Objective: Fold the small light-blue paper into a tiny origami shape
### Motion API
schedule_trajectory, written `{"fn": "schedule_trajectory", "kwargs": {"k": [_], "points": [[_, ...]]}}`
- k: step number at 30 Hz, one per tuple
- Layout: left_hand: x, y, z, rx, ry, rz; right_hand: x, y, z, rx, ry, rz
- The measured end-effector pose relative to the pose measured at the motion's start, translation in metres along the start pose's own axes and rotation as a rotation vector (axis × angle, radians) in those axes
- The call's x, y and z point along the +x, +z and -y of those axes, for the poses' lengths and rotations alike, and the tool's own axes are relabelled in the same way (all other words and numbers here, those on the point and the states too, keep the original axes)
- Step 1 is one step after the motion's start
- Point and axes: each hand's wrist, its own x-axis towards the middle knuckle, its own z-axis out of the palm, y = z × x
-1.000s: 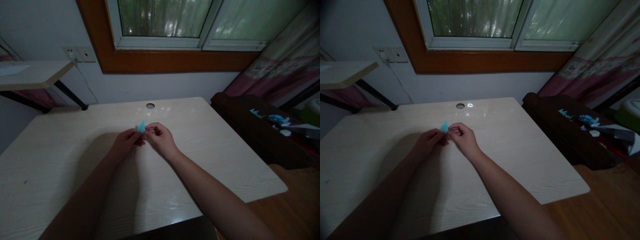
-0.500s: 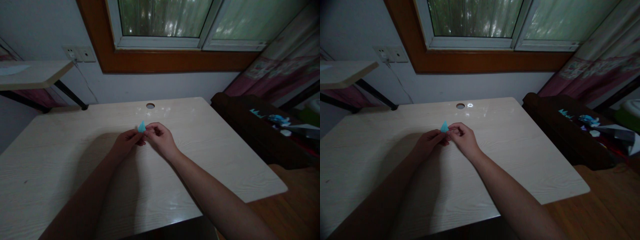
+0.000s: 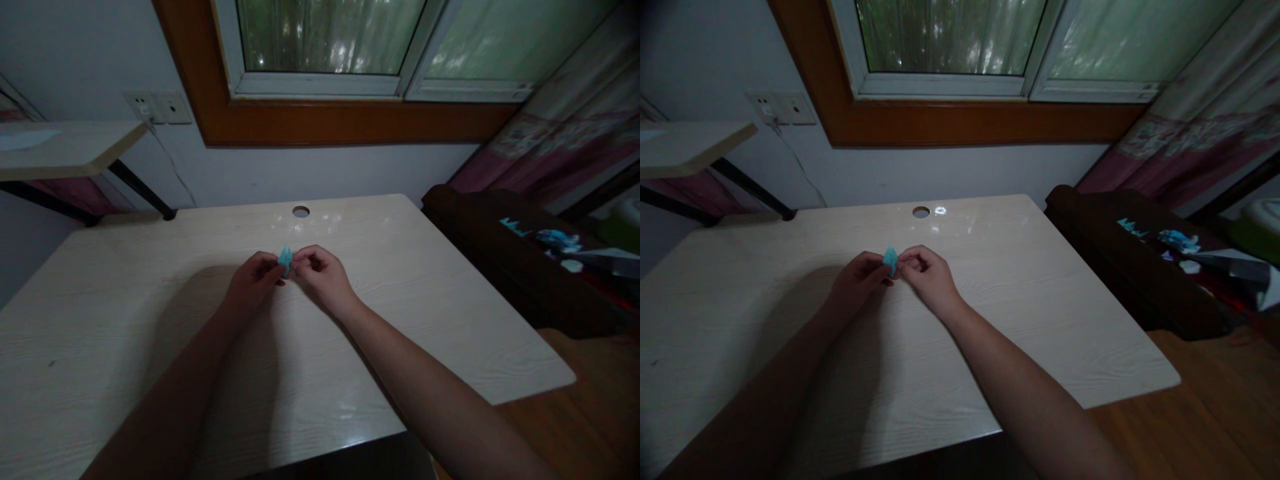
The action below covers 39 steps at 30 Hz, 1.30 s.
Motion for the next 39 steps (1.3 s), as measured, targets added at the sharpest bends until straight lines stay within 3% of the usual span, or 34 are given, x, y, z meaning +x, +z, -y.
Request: {"fn": "schedule_trajectory", "kwargs": {"k": [4, 8, 20, 27, 39], "points": [[0.000, -0.002, 0.004, -0.023, 0.102, -0.086, 0.000, 0.000, -0.001, -0.007, 0.003, 0.001], [-0.001, -0.001, 0.005, -0.040, 0.174, -0.064, 0.000, 0.000, -0.003, -0.028, 0.010, 0.018], [-0.002, -0.003, 0.011, -0.003, 0.178, 0.009, 0.001, -0.001, -0.007, 0.021, -0.010, 0.054], [-0.001, -0.003, 0.010, -0.069, 0.240, -0.026, 0.003, 0.003, -0.005, 0.155, 0.000, 0.027], [-0.005, -0.003, 0.000, 0.002, 0.184, 0.126, 0.002, 0.001, 0.001, 0.106, 0.045, 0.001]]}}
